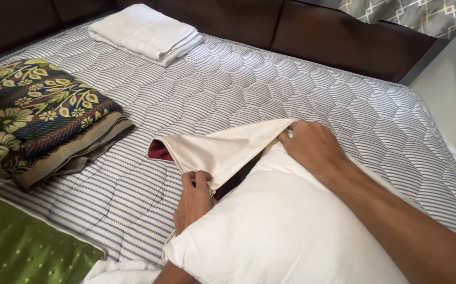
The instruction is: The person places a white pillow into a cream-colored pillowcase on a bed. They smooth the fabric and then insert a red and green textured pillow into the same case. Finally, they place a white pillow on top of the case.
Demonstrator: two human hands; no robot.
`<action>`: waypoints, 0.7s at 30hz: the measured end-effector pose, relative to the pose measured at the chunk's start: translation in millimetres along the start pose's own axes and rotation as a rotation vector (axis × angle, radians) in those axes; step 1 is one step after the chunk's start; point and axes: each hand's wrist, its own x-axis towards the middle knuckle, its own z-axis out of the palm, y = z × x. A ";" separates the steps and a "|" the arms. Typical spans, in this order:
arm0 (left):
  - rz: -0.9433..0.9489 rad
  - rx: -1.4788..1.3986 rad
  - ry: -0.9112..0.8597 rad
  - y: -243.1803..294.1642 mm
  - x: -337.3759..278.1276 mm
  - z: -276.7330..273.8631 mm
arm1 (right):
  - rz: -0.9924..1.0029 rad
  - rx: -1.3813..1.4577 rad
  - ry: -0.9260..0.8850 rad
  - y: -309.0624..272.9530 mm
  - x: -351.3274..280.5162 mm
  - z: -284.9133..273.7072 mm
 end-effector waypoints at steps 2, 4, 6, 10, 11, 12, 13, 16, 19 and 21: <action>0.015 -0.005 0.006 2.0 -2.4 -2.0 | 0.050 0.136 -0.105 -9.3 -13.3 -17.0; 0.010 -0.004 0.005 2.5 -3.1 -1.9 | 0.165 0.103 -0.217 -47.6 -44.8 -54.0; 0.007 -0.005 0.009 3.0 -1.9 -0.9 | 0.278 0.069 -0.322 -57.0 -61.5 -61.8; 0.042 -0.012 0.031 -0.2 -2.5 0.4 | -0.091 0.149 -0.226 -64.3 -90.5 -51.4; 0.067 -0.019 0.042 -0.6 -3.6 0.4 | -0.150 0.226 -0.306 -77.1 -103.7 -58.1; 0.068 -0.020 0.041 -1.8 -4.5 1.9 | -0.148 0.224 -0.305 -73.3 -110.5 -46.5; 0.105 -0.035 0.060 -3.0 -5.5 3.1 | -0.299 0.230 -0.339 -69.7 -117.4 -35.1; 0.161 -0.050 0.090 -6.3 -5.8 1.1 | -0.609 0.208 -0.359 -67.4 -124.9 -22.5; 0.174 -0.051 0.093 -3.1 -7.8 -5.7 | -0.803 0.171 -0.344 -63.6 -123.5 -15.7; 0.168 -0.056 0.083 -2.2 -10.3 -3.6 | -0.837 0.163 -0.344 -59.9 -123.4 -12.6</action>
